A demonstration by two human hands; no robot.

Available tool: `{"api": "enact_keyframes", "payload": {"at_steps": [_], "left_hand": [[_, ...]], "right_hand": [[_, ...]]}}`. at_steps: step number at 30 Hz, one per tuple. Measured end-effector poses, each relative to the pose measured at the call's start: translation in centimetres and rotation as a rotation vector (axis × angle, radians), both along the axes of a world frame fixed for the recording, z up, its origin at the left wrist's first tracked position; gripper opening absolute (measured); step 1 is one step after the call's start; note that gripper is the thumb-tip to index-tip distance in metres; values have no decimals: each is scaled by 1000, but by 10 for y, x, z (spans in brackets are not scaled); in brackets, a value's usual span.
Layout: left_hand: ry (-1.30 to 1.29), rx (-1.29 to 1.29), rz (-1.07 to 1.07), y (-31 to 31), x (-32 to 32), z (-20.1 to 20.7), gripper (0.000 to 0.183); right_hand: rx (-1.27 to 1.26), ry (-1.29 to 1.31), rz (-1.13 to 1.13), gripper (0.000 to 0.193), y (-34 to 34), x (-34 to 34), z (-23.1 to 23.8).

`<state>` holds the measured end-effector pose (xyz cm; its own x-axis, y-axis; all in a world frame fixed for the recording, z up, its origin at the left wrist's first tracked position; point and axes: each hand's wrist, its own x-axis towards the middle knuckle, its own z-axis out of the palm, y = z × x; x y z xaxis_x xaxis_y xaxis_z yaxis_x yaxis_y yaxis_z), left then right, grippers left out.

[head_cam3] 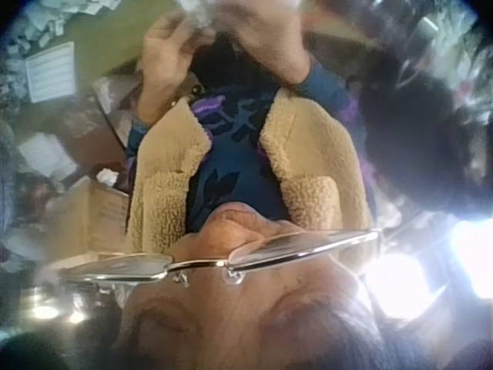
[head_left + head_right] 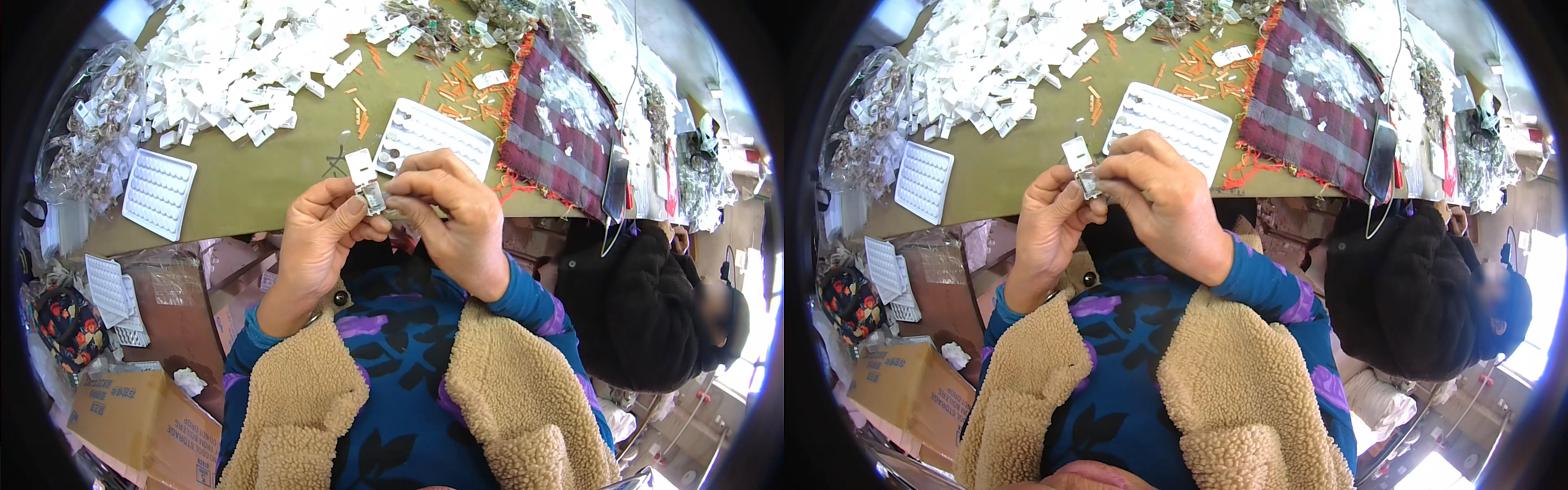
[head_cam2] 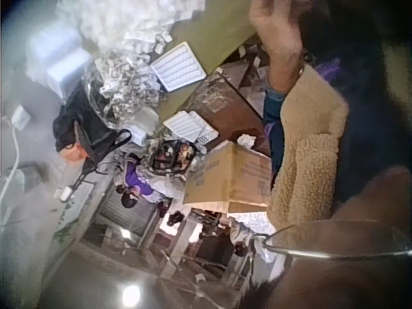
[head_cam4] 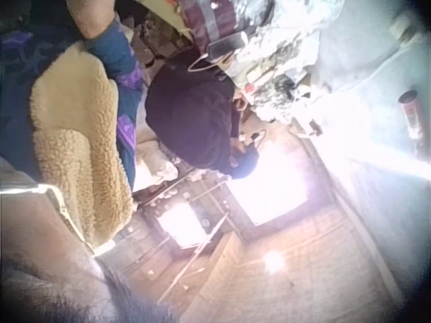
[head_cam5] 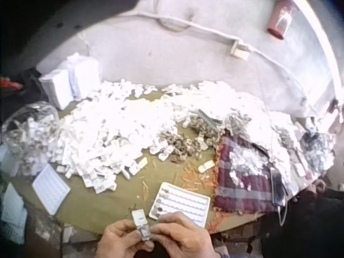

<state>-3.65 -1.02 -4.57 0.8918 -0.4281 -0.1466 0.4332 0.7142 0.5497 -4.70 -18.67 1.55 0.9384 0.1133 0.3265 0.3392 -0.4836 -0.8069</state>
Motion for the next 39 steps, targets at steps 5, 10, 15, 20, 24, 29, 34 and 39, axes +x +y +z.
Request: {"api": "enact_keyframes", "payload": {"at_steps": [5, 10, 15, 20, 24, 29, 34, 39], "left_hand": [[-68, 91, 2, -5, -11, 3, 23], [5, 2, -25, -2, -14, 7, 23], [47, -1, -22, 0, -14, 9, 23], [-11, 182, 17, -4, -17, 10, 22], [-14, 179, -28, -4, -16, 8, 21], [85, 17, -60, -4, -14, 2, 20], [40, 99, -19, -9, -16, 3, 20], [21, 57, -28, -7, -18, 7, 21]], "right_hand": [[-57, -105, 11, 21, 12, -13, -3], [-6, -73, 59, 21, 5, -18, 0], [-103, -88, 114, 19, 7, -18, 1], [-163, -88, 145, 18, 9, -18, 1], [-122, -15, 131, 16, 5, -17, 1], [-136, -33, 172, 15, 3, -18, 0], [-202, 15, 157, 15, 1, -17, 4], [-67, 41, 93, 10, -4, -16, 12]]}}
